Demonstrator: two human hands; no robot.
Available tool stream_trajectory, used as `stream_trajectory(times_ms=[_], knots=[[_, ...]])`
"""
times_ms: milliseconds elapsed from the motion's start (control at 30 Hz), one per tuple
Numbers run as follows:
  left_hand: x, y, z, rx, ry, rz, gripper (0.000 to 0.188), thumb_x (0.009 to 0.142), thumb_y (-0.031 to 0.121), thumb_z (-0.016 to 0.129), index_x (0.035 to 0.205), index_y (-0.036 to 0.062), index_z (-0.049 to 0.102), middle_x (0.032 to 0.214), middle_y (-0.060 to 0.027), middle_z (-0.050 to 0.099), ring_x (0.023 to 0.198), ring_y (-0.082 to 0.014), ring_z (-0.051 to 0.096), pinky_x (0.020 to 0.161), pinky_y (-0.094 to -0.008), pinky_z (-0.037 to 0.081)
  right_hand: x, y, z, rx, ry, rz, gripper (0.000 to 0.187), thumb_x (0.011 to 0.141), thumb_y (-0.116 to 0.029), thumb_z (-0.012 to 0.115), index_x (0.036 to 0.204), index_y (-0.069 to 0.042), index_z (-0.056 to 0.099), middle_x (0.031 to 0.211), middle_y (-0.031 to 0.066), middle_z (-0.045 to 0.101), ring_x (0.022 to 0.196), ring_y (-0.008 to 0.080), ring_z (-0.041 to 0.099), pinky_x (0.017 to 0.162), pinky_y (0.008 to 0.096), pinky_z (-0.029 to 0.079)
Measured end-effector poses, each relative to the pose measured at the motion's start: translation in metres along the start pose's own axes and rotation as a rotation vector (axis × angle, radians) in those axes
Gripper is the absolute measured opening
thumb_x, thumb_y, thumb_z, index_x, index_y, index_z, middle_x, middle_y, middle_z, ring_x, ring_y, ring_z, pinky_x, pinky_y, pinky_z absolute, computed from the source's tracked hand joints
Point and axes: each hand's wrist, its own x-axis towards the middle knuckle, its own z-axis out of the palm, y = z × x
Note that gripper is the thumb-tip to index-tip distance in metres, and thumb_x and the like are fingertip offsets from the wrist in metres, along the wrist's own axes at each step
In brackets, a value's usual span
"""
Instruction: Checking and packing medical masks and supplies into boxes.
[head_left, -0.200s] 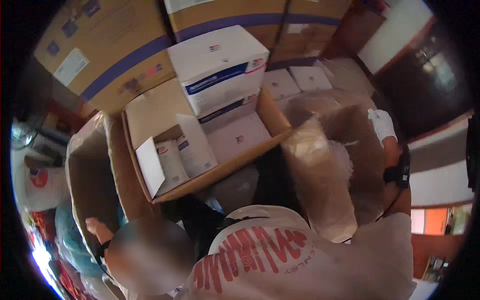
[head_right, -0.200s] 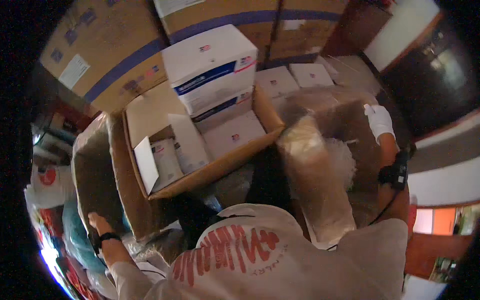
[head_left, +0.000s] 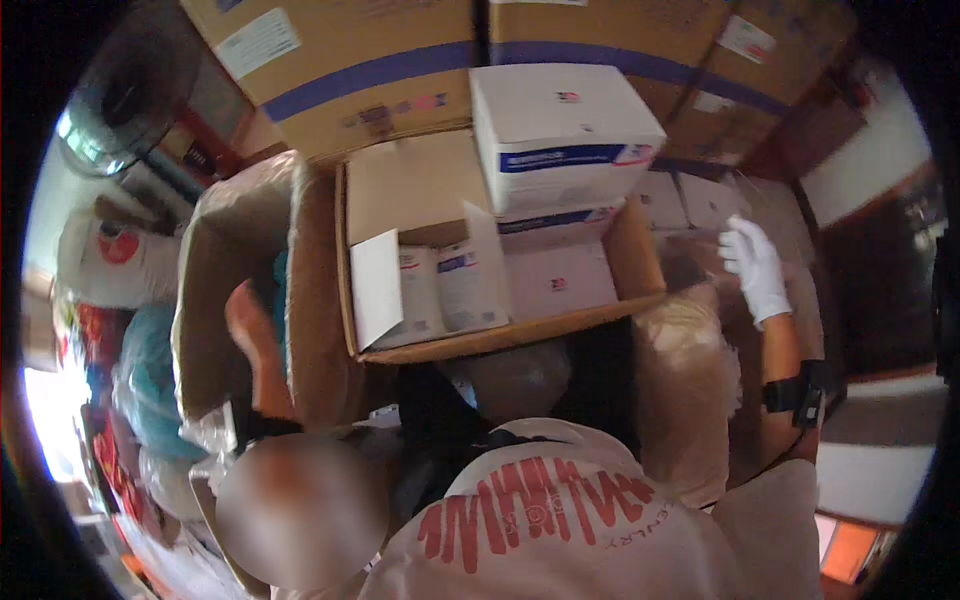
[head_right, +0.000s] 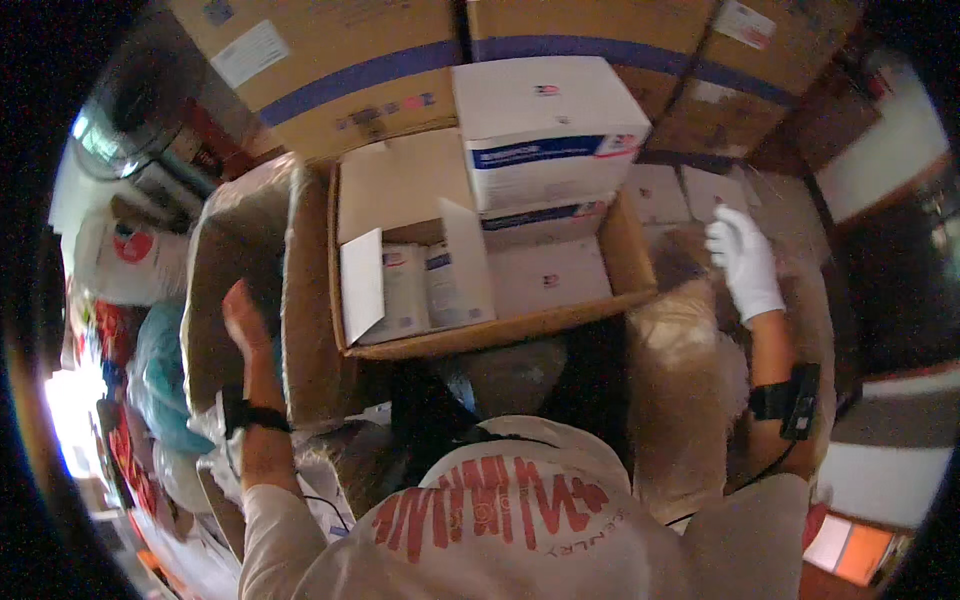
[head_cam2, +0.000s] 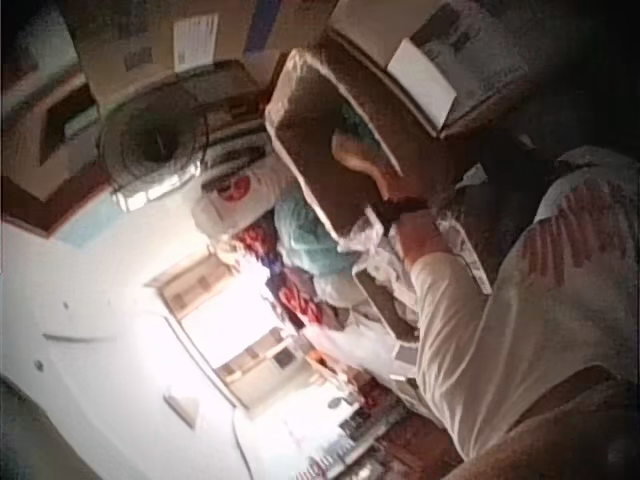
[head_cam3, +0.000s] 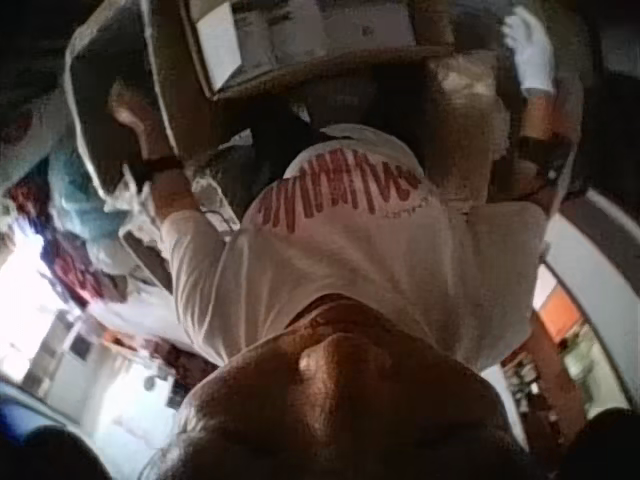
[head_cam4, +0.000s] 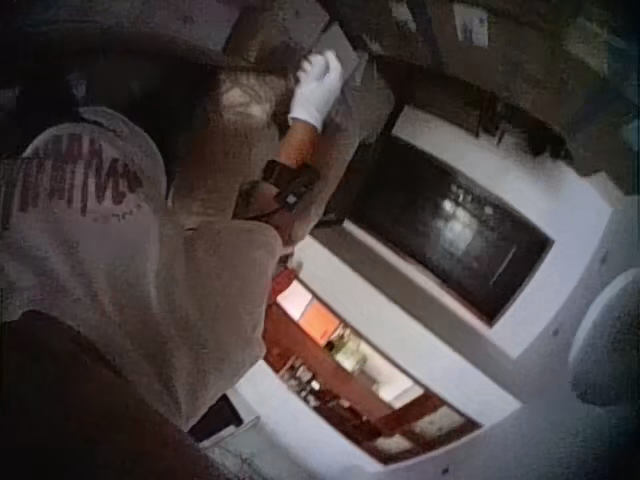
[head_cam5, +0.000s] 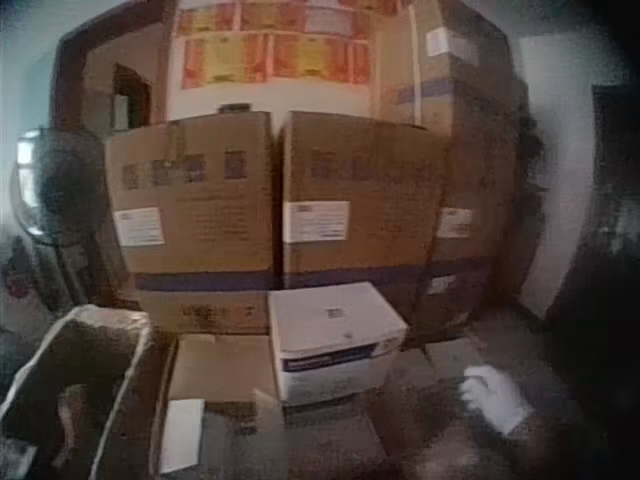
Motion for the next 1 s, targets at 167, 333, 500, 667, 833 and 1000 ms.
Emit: stream_trajectory(times_ms=[167,333,500,667,833,1000], knots=[[-0.084,0.132,0.017,-0.443,-0.820,-0.339,0.025,0.087,0.017,0.043,0.088,0.0021,0.063,0.094,-0.0081,0.061,0.085,-0.0154,0.057,0.078,-0.0294,0.043,-0.038,-0.020,0.200,0.140,-0.716,-0.110,0.023,0.090,-0.013,0.044,0.106,0.000,0.054,0.094,0.0095,0.061,0.083,0.0149,0.060,0.073,0.0279,0.049],[-0.146,0.132,0.048,-0.158,-0.963,0.248,0.032,0.086,0.020,0.043,0.113,0.0055,0.052,0.095,-0.0190,0.060,0.087,-0.0334,0.058,0.079,-0.0424,0.044,-0.065,0.053,0.342,-0.153,-0.955,-0.148,0.039,0.088,-0.027,0.046,0.114,0.002,0.051,0.109,0.0201,0.056,0.104,0.0300,0.053,0.089,0.0326,0.040],[-0.126,0.131,0.032,0.065,-0.855,-0.135,0.038,0.085,0.017,0.044,0.120,0.0025,0.046,0.117,-0.0294,0.045,0.091,-0.0426,0.053,0.080,-0.0475,0.042,-0.058,0.076,0.389,-0.504,-0.842,-0.040,0.045,0.084,-0.027,0.049,0.119,0.002,0.045,0.115,0.0225,0.052,0.108,0.0364,0.049,0.090,0.0375,0.039],[-0.133,0.086,0.037,0.044,-0.650,-0.171,0.038,0.086,0.019,0.045,0.118,0.0004,0.046,0.126,-0.0255,0.040,0.115,-0.0375,0.041,0.093,-0.0408,0.035,-0.066,0.065,0.407,-0.459,-0.792,0.053,0.046,0.083,-0.027,0.051,0.118,0.002,0.046,0.113,0.0229,0.052,0.106,0.0375,0.049,0.089,0.0374,0.039],[-0.125,0.088,0.041,0.016,-0.681,-0.312,0.036,0.086,0.023,0.045,0.115,0.0005,0.050,0.124,-0.0222,0.044,0.115,-0.0358,0.042,0.096,-0.0387,0.033,-0.075,0.065,0.409,-0.419,-0.658,-0.016,0.045,0.082,-0.024,0.052,0.118,0.003,0.046,0.112,0.0228,0.053,0.104,0.0379,0.050,0.088,0.0371,0.041],[-0.131,0.078,0.046,-0.096,-0.640,-0.453,0.037,0.085,0.027,0.048,0.115,0.0044,0.051,0.122,-0.0210,0.046,0.114,-0.0346,0.044,0.096,-0.0384,0.034,-0.088,0.066,0.407,-0.277,-0.556,-0.100,0.042,0.081,-0.018,0.055,0.117,0.003,0.047,0.112,0.0238,0.052,0.103,0.0375,0.051,0.086,0.0369,0.042]])
